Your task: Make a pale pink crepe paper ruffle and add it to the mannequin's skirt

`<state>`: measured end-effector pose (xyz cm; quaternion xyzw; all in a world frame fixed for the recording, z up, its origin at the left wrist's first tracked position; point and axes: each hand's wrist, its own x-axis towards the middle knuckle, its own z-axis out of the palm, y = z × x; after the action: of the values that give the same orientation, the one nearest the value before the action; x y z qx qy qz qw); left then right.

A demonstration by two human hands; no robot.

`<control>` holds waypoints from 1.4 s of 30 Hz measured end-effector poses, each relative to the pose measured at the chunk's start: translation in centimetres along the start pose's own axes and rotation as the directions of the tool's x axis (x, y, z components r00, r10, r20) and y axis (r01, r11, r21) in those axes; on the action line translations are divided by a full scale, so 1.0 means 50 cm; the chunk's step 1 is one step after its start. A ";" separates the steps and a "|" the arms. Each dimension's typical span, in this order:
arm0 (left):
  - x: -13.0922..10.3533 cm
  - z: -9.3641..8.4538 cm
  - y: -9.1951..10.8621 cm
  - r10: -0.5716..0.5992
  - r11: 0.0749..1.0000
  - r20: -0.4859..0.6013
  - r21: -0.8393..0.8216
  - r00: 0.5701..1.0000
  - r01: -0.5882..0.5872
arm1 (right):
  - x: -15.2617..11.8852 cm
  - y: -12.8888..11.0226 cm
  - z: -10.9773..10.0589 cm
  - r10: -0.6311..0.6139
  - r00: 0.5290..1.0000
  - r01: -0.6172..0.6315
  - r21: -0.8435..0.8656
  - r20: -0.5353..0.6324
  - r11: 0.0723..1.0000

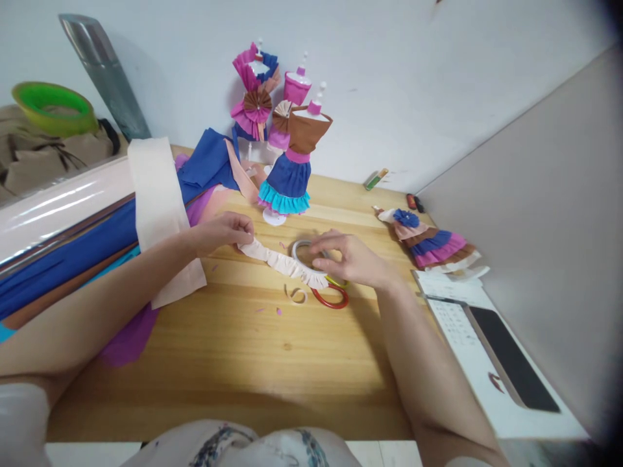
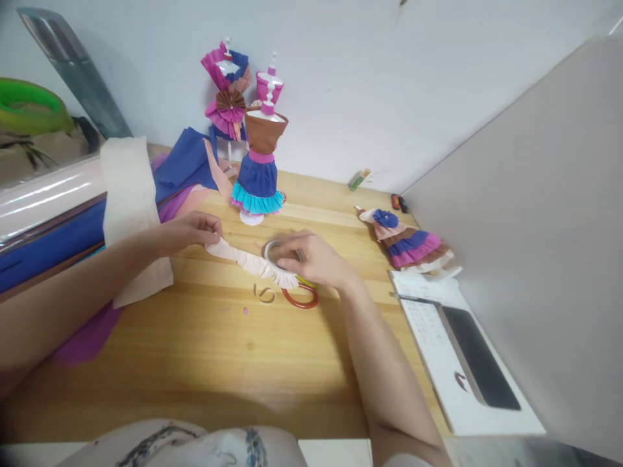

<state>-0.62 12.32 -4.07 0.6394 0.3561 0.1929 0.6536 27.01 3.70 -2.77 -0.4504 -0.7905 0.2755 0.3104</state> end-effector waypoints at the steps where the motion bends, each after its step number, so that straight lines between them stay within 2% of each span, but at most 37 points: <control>1: -0.001 0.001 0.002 0.013 1.000 0.009 0.002 1.000 -0.013 | 0.005 -0.010 0.013 0.006 0.999 -0.007 -0.012 -0.047 1.000; 4: -0.005 0.005 0.007 0.050 0.999 0.048 0.010 0.998 -0.050 | 0.026 -0.030 0.067 -0.014 0.987 0.024 0.064 -0.159 0.998; 7: -0.006 0.010 0.010 0.068 0.998 0.084 0.006 0.994 -0.069 | 0.048 -0.031 0.117 -0.019 0.985 0.037 0.101 -0.174 0.994; 11: -0.005 0.013 0.008 0.088 0.996 0.054 -0.030 0.995 -0.087 | 0.056 -0.019 0.147 0.093 0.977 -0.058 0.177 -0.194 0.983; 14: -0.005 0.015 0.006 0.067 0.997 0.065 -0.052 0.996 -0.063 | 0.049 -0.017 0.150 0.208 0.959 -0.152 0.268 -0.194 0.951; 17: -0.004 0.022 0.001 0.069 0.997 0.055 -0.021 0.996 -0.068 | 0.044 -0.020 0.147 0.254 0.944 -0.189 0.287 -0.209 0.939; 20: -0.003 0.032 -0.008 0.106 0.994 -0.048 0.001 0.993 -0.106 | 0.043 -0.022 0.145 0.248 0.938 -0.191 0.234 -0.242 0.953; 23: -0.003 0.041 -0.017 0.105 0.992 -0.123 -0.053 0.987 -0.112 | 0.043 -0.024 0.143 0.192 0.942 -0.153 0.159 -0.276 0.975; 26: -0.003 0.048 -0.021 0.091 0.979 -0.118 -0.170 0.989 -0.111 | 0.040 -0.028 0.142 0.148 0.946 -0.122 0.106 -0.288 0.987; 28: -0.004 0.053 -0.020 0.120 0.964 -0.124 -0.221 0.985 -0.146 | 0.039 -0.032 0.141 0.169 0.946 -0.145 0.105 -0.277 0.984; 33: -0.007 0.063 -0.015 0.170 0.963 -0.148 -0.185 0.974 -0.196 | 0.037 -0.038 0.138 0.281 0.935 -0.237 0.208 -0.215 0.949; 37: -0.008 0.063 -0.013 0.165 0.971 -0.178 -0.145 0.970 -0.192 | 0.035 -0.036 0.139 0.265 0.936 -0.224 0.190 -0.233 0.956; 42: -0.008 0.060 -0.011 0.133 0.965 -0.184 -0.198 0.974 -0.169 | 0.033 -0.034 0.141 0.244 0.937 -0.200 0.190 -0.249 0.961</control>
<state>1.15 9.89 -4.75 0.5725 0.3376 0.3329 0.6689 20.21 3.28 -5.79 -0.5436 -0.6597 0.3082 0.4176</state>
